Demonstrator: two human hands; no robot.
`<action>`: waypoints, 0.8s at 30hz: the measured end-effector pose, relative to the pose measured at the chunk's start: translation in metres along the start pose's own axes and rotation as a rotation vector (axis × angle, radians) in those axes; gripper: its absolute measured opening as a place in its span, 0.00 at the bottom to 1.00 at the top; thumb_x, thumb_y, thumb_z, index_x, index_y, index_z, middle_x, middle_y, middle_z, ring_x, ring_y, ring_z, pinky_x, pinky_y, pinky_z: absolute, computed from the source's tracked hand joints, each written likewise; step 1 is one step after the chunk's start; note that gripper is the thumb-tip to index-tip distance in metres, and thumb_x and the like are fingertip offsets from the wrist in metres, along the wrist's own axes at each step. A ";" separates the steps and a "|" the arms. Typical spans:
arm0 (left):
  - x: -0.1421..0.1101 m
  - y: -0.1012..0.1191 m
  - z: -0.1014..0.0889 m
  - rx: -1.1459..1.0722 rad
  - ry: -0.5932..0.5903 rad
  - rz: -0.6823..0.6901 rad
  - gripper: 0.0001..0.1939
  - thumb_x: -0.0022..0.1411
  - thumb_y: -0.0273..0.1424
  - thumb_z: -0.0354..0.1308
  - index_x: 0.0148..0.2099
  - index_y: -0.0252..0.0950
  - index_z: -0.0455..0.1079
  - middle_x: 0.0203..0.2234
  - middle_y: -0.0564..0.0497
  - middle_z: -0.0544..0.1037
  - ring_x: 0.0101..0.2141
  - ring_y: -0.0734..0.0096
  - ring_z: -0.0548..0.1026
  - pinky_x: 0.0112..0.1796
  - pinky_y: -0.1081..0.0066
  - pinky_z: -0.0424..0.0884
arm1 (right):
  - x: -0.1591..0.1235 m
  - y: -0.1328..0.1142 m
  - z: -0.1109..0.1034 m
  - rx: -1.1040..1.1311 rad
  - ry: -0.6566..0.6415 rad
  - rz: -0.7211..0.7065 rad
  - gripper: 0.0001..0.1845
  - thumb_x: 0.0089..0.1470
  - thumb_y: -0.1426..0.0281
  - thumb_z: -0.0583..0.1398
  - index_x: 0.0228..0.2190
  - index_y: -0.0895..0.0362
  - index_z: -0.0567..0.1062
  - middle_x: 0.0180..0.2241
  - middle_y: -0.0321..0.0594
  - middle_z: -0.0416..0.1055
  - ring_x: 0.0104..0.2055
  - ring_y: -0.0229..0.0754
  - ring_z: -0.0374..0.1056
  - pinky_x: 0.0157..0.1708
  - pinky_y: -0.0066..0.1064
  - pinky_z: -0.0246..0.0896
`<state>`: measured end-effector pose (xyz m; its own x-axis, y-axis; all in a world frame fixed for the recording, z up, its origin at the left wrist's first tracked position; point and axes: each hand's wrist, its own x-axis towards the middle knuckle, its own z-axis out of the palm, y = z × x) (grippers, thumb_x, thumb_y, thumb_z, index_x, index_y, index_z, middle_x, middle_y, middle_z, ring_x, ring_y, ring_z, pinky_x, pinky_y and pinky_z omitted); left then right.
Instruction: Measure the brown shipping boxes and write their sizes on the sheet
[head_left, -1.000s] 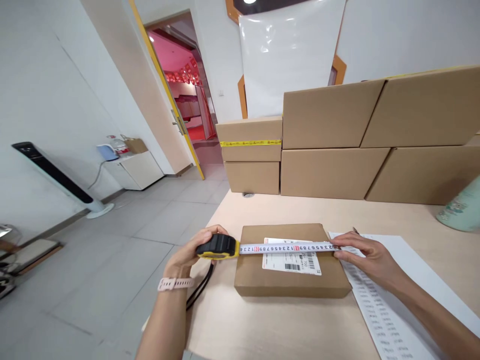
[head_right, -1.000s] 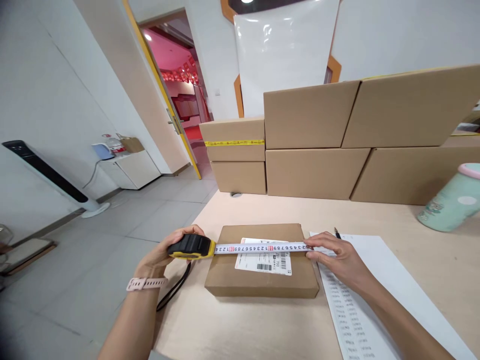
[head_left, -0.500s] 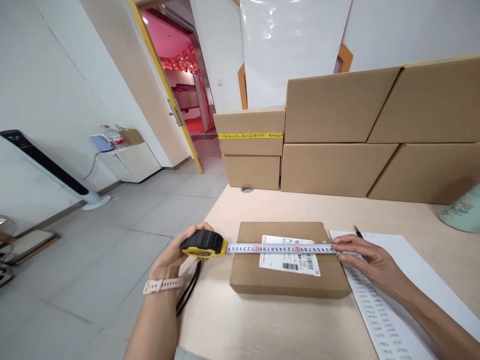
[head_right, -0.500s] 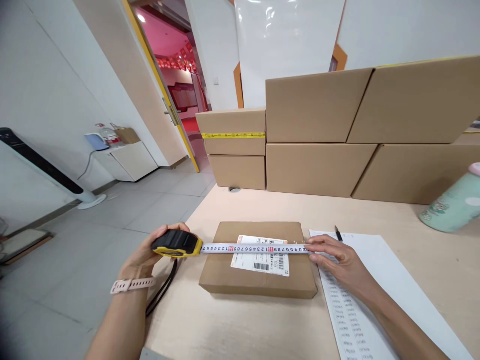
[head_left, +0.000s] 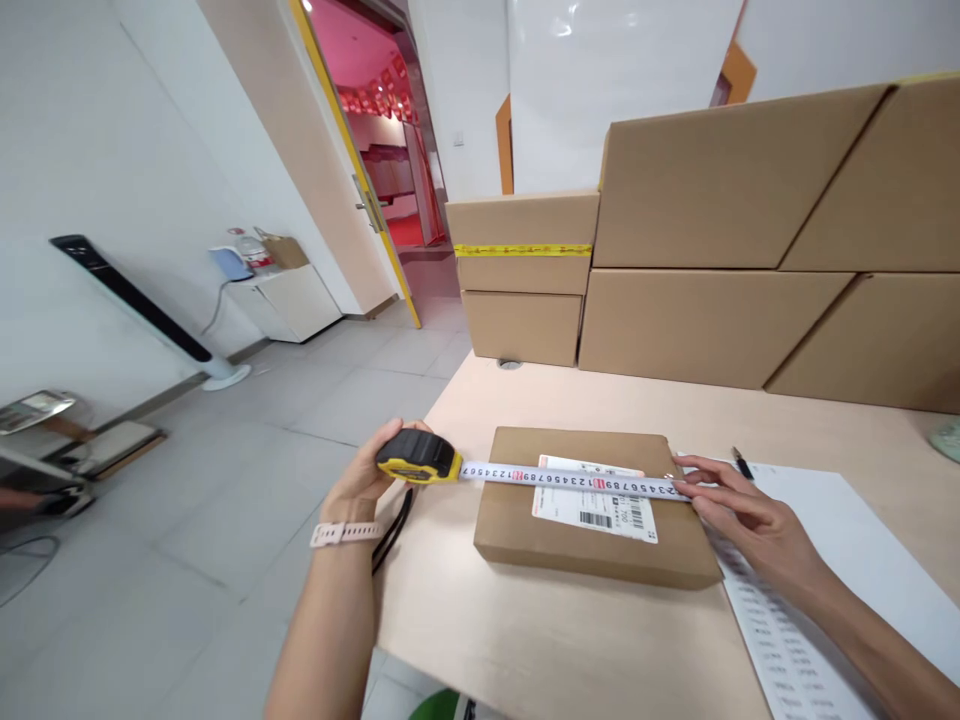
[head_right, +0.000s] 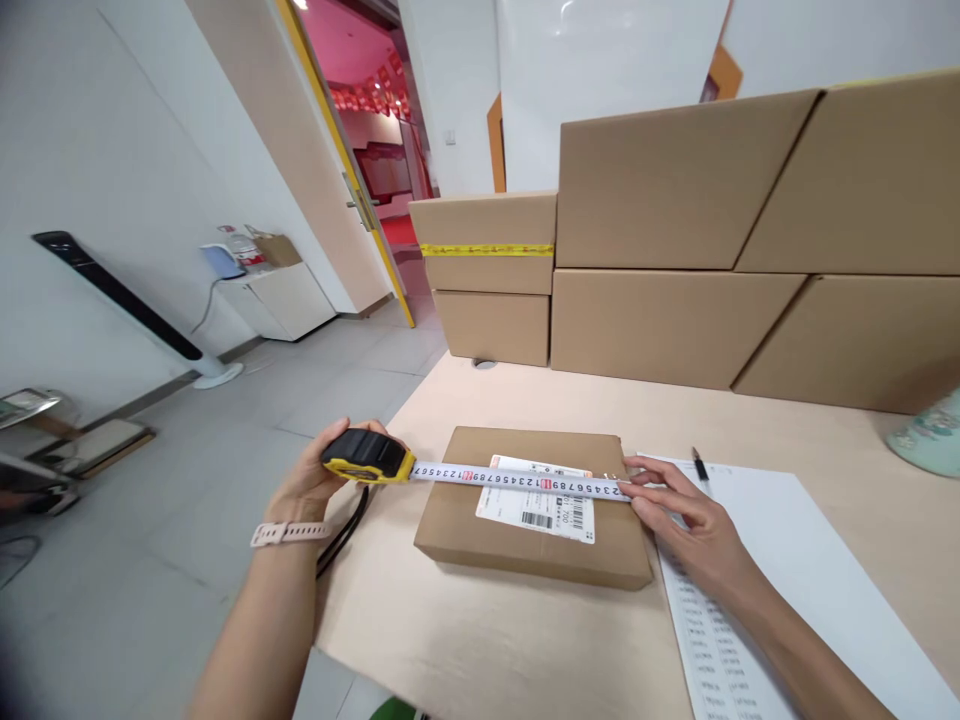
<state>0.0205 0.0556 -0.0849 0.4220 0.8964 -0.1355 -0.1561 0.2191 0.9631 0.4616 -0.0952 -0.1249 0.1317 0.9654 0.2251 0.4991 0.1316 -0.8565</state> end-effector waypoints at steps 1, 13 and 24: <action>0.001 -0.001 0.000 -0.008 0.005 -0.005 0.26 0.51 0.53 0.62 0.33 0.30 0.74 0.21 0.47 0.77 0.19 0.65 0.74 0.16 0.71 0.68 | -0.001 0.000 0.001 0.002 0.016 0.014 0.17 0.54 0.52 0.61 0.37 0.46 0.84 0.55 0.42 0.70 0.51 0.49 0.70 0.47 0.38 0.69; 0.006 -0.014 -0.004 -0.123 -0.006 -0.032 0.25 0.52 0.51 0.62 0.34 0.31 0.72 0.16 0.50 0.75 0.14 0.69 0.71 0.11 0.74 0.61 | 0.000 0.003 0.000 -0.087 0.089 0.064 0.19 0.45 0.48 0.63 0.31 0.47 0.85 0.50 0.42 0.76 0.49 0.51 0.73 0.39 0.29 0.73; 0.009 -0.022 0.004 -0.161 -0.091 -0.041 0.26 0.53 0.51 0.62 0.36 0.30 0.71 0.19 0.47 0.77 0.16 0.67 0.73 0.13 0.75 0.63 | 0.000 -0.005 0.001 -0.059 0.121 0.101 0.16 0.40 0.50 0.65 0.25 0.47 0.85 0.48 0.43 0.77 0.44 0.51 0.75 0.34 0.29 0.73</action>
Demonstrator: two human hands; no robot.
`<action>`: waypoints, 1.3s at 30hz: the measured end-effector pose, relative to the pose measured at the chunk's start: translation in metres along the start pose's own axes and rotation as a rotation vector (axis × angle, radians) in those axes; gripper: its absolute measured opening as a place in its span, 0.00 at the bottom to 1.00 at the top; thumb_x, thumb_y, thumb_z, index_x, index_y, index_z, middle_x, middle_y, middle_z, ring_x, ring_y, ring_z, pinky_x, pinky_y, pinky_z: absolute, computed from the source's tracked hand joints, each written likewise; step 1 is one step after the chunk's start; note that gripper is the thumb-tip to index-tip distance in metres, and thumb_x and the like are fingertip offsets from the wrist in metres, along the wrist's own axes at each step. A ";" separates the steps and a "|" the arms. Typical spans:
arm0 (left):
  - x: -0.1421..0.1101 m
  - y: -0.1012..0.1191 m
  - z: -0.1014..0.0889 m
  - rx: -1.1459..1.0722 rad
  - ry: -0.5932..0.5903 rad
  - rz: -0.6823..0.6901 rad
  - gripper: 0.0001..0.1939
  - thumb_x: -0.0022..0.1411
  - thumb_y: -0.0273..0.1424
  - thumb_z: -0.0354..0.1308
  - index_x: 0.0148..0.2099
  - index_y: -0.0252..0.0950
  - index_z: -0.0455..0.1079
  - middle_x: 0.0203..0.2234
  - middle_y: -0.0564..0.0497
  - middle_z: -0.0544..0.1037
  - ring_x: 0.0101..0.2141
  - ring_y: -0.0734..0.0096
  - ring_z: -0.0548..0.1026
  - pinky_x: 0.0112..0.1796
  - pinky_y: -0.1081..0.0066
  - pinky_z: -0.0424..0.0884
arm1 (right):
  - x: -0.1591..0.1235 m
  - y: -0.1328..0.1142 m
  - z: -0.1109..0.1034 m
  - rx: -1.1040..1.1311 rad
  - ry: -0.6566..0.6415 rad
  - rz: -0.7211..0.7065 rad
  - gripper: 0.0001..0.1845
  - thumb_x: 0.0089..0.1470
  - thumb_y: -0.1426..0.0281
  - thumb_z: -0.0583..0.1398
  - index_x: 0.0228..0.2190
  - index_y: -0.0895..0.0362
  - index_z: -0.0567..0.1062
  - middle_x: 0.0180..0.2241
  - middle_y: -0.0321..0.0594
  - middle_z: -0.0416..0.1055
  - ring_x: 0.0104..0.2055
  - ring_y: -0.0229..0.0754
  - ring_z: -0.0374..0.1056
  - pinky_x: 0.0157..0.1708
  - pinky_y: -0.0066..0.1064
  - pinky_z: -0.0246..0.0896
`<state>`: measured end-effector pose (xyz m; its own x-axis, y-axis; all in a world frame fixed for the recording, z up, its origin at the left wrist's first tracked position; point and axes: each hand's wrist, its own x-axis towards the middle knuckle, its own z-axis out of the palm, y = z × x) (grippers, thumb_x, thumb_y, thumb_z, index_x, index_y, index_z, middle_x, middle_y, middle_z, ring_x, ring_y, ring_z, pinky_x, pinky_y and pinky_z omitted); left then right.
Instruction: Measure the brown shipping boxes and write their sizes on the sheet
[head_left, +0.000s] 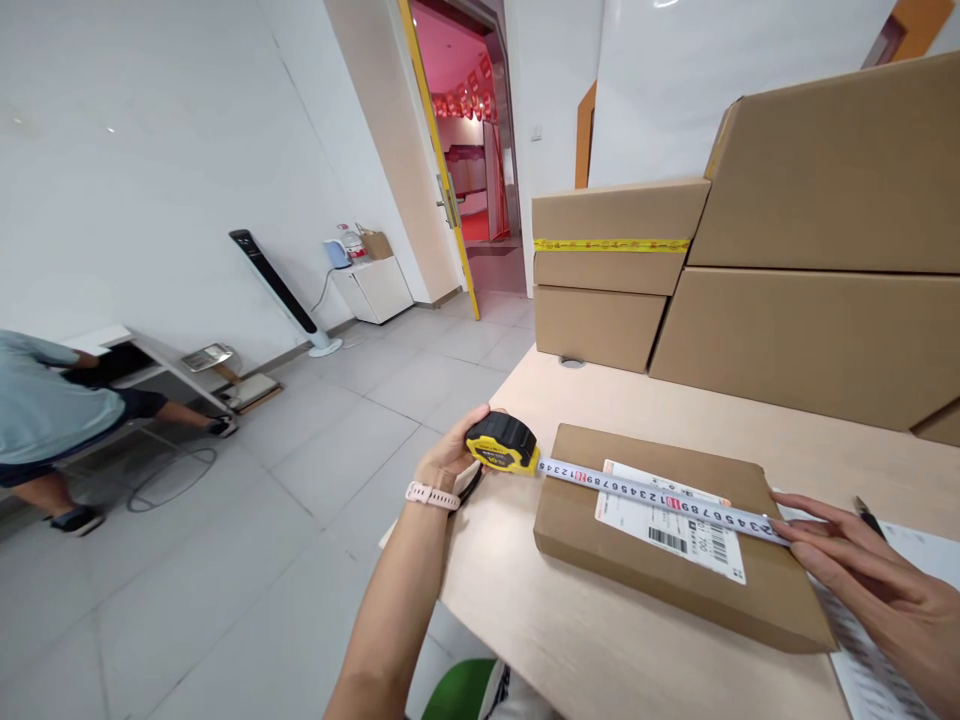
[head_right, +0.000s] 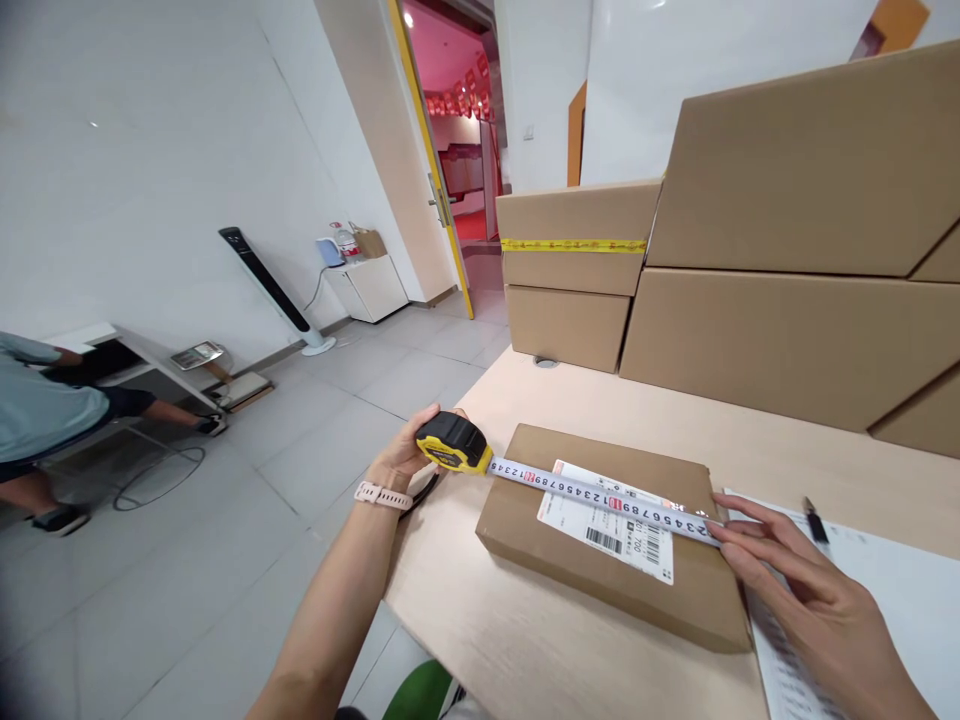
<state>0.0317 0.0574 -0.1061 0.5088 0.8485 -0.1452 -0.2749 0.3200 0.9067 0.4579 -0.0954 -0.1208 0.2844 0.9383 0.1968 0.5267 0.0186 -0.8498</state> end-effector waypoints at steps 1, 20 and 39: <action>0.000 0.000 -0.001 -0.001 -0.001 -0.001 0.26 0.53 0.51 0.62 0.36 0.31 0.71 0.19 0.47 0.77 0.16 0.67 0.74 0.13 0.75 0.63 | 0.000 0.000 0.000 0.003 0.001 0.004 0.16 0.40 0.50 0.65 0.26 0.47 0.85 0.48 0.43 0.76 0.44 0.51 0.75 0.35 0.29 0.73; 0.000 0.000 0.004 -0.027 0.002 0.014 0.23 0.55 0.50 0.61 0.35 0.31 0.70 0.19 0.49 0.76 0.15 0.68 0.73 0.13 0.75 0.61 | 0.000 0.005 0.000 -0.043 0.002 -0.048 0.16 0.44 0.51 0.63 0.28 0.46 0.85 0.48 0.43 0.77 0.47 0.53 0.74 0.37 0.32 0.73; -0.001 -0.003 0.002 -0.067 0.093 -0.001 0.23 0.54 0.49 0.63 0.35 0.31 0.72 0.18 0.50 0.76 0.15 0.68 0.73 0.12 0.75 0.61 | 0.000 0.003 0.001 -0.054 0.016 -0.034 0.16 0.42 0.51 0.64 0.27 0.47 0.85 0.48 0.43 0.77 0.48 0.53 0.74 0.38 0.33 0.73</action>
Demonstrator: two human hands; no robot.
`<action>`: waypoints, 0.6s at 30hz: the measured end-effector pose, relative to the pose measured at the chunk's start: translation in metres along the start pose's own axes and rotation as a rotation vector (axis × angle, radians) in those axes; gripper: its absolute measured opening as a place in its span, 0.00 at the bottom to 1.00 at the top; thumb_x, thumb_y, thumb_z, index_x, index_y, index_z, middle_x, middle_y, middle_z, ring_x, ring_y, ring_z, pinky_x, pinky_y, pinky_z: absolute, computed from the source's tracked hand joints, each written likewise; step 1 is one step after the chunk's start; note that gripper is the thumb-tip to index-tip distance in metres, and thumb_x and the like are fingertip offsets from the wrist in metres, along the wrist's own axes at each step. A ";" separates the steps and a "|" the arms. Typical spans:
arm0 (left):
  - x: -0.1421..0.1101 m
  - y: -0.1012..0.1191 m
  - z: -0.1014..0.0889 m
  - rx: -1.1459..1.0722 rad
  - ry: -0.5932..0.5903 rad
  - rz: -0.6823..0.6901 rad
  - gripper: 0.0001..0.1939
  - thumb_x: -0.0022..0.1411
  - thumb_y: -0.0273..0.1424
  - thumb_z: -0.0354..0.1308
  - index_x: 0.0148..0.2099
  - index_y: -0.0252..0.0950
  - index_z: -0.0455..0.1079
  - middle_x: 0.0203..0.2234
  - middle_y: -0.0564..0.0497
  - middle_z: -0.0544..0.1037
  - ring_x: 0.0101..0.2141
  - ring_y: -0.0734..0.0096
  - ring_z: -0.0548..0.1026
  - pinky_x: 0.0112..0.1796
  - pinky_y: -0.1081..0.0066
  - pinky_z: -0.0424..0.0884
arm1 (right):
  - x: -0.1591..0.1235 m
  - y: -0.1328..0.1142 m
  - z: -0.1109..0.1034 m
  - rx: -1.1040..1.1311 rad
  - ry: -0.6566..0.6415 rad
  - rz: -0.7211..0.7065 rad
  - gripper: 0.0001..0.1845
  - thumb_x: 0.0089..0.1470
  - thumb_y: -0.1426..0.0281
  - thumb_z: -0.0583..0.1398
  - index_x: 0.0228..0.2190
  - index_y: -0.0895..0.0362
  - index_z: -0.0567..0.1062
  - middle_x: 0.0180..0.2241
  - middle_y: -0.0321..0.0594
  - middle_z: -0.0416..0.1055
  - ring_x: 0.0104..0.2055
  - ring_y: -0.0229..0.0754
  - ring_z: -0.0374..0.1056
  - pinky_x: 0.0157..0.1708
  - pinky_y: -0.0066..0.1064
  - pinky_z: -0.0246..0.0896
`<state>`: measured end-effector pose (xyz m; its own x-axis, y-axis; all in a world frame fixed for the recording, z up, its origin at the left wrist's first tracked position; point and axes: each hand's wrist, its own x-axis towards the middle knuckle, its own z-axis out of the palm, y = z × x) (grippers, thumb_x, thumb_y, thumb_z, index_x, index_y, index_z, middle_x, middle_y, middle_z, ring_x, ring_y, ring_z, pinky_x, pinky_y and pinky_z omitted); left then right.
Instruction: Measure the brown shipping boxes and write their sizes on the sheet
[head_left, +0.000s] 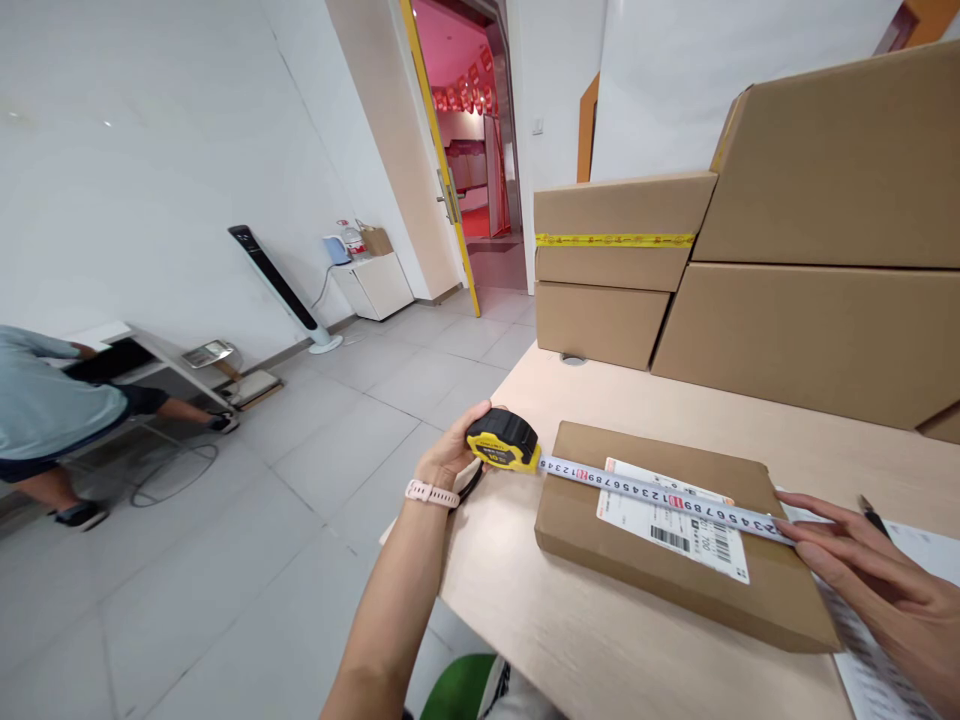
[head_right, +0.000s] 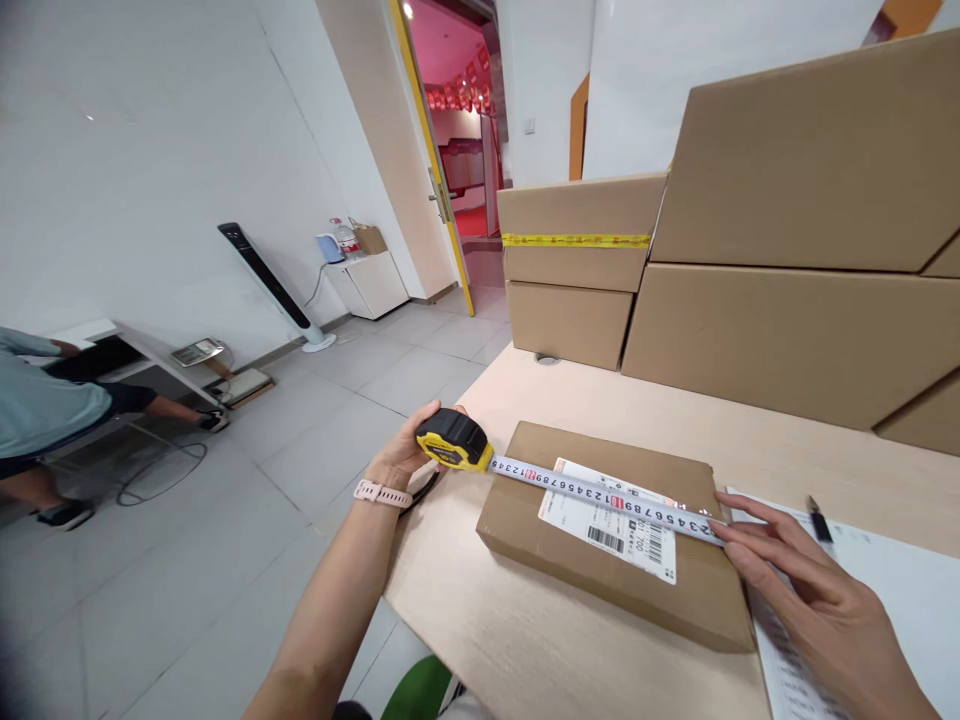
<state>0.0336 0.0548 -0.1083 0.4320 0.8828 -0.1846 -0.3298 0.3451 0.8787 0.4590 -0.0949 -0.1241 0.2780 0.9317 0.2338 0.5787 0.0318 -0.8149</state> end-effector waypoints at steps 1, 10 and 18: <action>0.000 0.000 0.000 -0.002 0.003 -0.002 0.22 0.54 0.48 0.63 0.35 0.31 0.72 0.18 0.49 0.76 0.15 0.68 0.73 0.13 0.75 0.61 | 0.000 0.000 0.000 -0.001 0.000 -0.001 0.16 0.42 0.51 0.64 0.27 0.47 0.85 0.48 0.43 0.77 0.48 0.53 0.74 0.38 0.33 0.73; 0.000 0.000 -0.002 -0.010 0.009 -0.018 0.22 0.53 0.48 0.64 0.35 0.32 0.73 0.18 0.48 0.76 0.16 0.67 0.73 0.14 0.73 0.63 | -0.001 0.004 0.000 0.000 -0.007 0.002 0.16 0.43 0.50 0.63 0.28 0.45 0.85 0.49 0.42 0.77 0.50 0.53 0.73 0.41 0.32 0.72; -0.001 0.001 0.001 -0.005 0.009 -0.018 0.23 0.52 0.49 0.64 0.34 0.31 0.72 0.18 0.48 0.76 0.16 0.66 0.73 0.13 0.74 0.62 | -0.001 0.005 0.000 -0.012 -0.008 -0.003 0.15 0.44 0.52 0.63 0.29 0.46 0.85 0.49 0.40 0.77 0.49 0.50 0.74 0.38 0.27 0.72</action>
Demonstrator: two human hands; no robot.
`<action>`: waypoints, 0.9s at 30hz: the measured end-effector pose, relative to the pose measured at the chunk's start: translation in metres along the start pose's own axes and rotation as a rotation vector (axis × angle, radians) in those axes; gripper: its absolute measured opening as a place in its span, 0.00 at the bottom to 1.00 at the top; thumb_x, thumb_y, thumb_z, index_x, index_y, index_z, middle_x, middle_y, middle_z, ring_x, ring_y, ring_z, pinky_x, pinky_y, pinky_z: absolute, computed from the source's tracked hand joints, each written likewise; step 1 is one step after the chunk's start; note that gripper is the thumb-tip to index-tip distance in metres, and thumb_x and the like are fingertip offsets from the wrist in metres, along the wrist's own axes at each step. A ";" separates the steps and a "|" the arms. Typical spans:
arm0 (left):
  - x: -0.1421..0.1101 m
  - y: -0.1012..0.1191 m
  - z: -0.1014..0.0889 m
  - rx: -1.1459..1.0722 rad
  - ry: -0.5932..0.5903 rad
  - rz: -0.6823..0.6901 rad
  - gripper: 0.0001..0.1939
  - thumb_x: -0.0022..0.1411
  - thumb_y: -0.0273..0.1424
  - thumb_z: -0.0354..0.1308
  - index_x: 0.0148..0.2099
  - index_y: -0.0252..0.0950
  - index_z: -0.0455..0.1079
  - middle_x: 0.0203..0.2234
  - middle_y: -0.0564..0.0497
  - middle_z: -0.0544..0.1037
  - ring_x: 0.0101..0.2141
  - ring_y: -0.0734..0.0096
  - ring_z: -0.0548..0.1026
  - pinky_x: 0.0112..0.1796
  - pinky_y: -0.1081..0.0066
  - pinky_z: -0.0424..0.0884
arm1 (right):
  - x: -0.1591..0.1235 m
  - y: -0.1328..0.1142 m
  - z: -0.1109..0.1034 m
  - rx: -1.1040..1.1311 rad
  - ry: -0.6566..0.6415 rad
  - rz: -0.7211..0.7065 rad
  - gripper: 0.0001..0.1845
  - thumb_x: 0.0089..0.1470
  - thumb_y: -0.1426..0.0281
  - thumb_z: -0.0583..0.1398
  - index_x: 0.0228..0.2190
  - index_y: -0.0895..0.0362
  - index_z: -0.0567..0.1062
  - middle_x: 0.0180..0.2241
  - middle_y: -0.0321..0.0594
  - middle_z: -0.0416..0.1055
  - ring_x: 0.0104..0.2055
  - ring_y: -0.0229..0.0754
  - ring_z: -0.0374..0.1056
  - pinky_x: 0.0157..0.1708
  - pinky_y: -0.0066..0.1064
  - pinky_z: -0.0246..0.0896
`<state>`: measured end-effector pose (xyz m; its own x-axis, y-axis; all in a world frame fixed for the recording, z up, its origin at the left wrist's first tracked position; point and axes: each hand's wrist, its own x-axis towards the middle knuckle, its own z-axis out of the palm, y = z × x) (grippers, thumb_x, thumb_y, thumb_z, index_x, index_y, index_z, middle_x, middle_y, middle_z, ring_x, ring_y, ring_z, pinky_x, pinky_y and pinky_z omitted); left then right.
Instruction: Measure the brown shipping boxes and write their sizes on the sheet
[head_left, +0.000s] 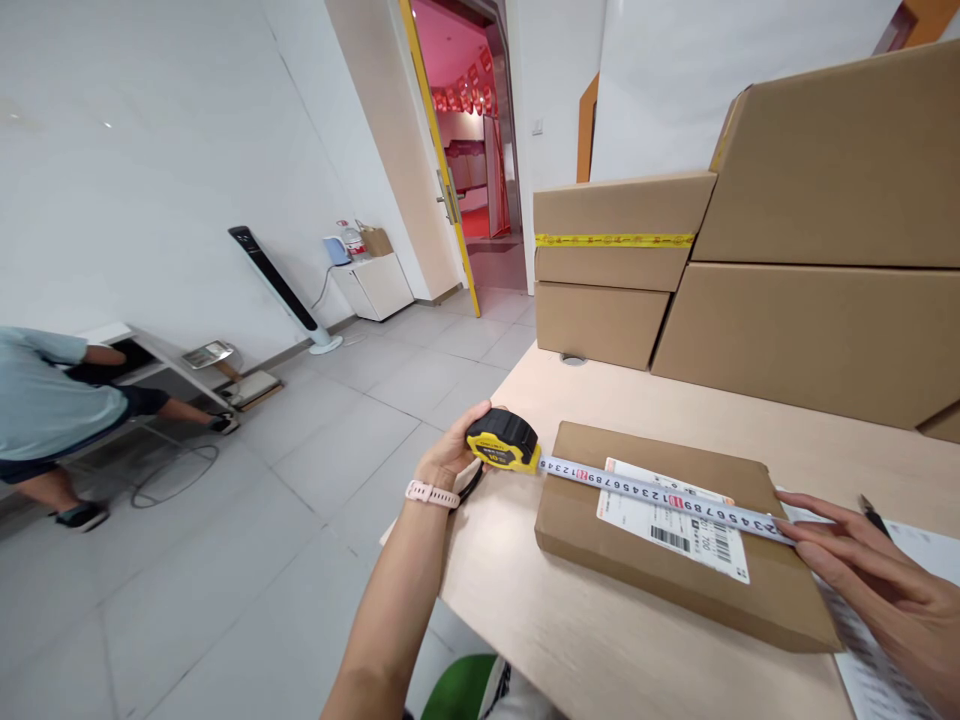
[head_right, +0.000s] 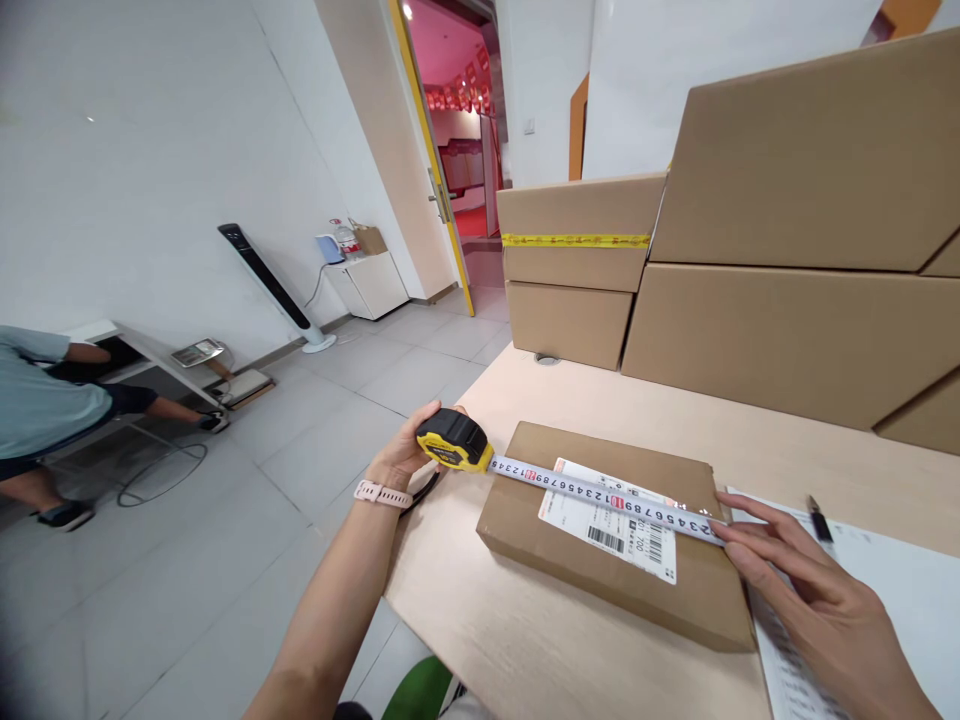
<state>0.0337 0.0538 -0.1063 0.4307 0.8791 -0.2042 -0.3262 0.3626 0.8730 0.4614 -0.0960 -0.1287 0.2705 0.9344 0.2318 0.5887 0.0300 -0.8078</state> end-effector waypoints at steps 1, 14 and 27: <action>0.000 0.000 0.001 0.001 0.002 0.000 0.23 0.52 0.49 0.64 0.34 0.32 0.72 0.18 0.48 0.76 0.16 0.66 0.74 0.13 0.74 0.62 | 0.000 0.001 0.000 -0.007 -0.001 -0.003 0.15 0.44 0.52 0.63 0.29 0.46 0.85 0.50 0.40 0.76 0.49 0.50 0.74 0.37 0.27 0.72; -0.002 0.001 0.006 -0.022 0.035 0.007 0.22 0.52 0.47 0.64 0.34 0.31 0.72 0.18 0.49 0.76 0.15 0.67 0.73 0.11 0.75 0.62 | 0.003 0.001 -0.001 -0.018 0.003 -0.010 0.16 0.41 0.50 0.63 0.28 0.44 0.85 0.49 0.39 0.77 0.48 0.52 0.74 0.36 0.28 0.72; -0.002 0.004 0.011 -0.014 -0.010 0.035 0.21 0.52 0.47 0.64 0.33 0.31 0.71 0.16 0.48 0.76 0.13 0.64 0.74 0.10 0.75 0.61 | 0.002 -0.005 -0.002 0.000 0.001 0.040 0.14 0.42 0.48 0.63 0.30 0.36 0.84 0.49 0.37 0.77 0.54 0.59 0.70 0.46 0.43 0.72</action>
<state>0.0407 0.0499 -0.0969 0.4272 0.8882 -0.1689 -0.3530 0.3358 0.8733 0.4606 -0.0953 -0.1230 0.2942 0.9347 0.1997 0.5771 -0.0072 -0.8166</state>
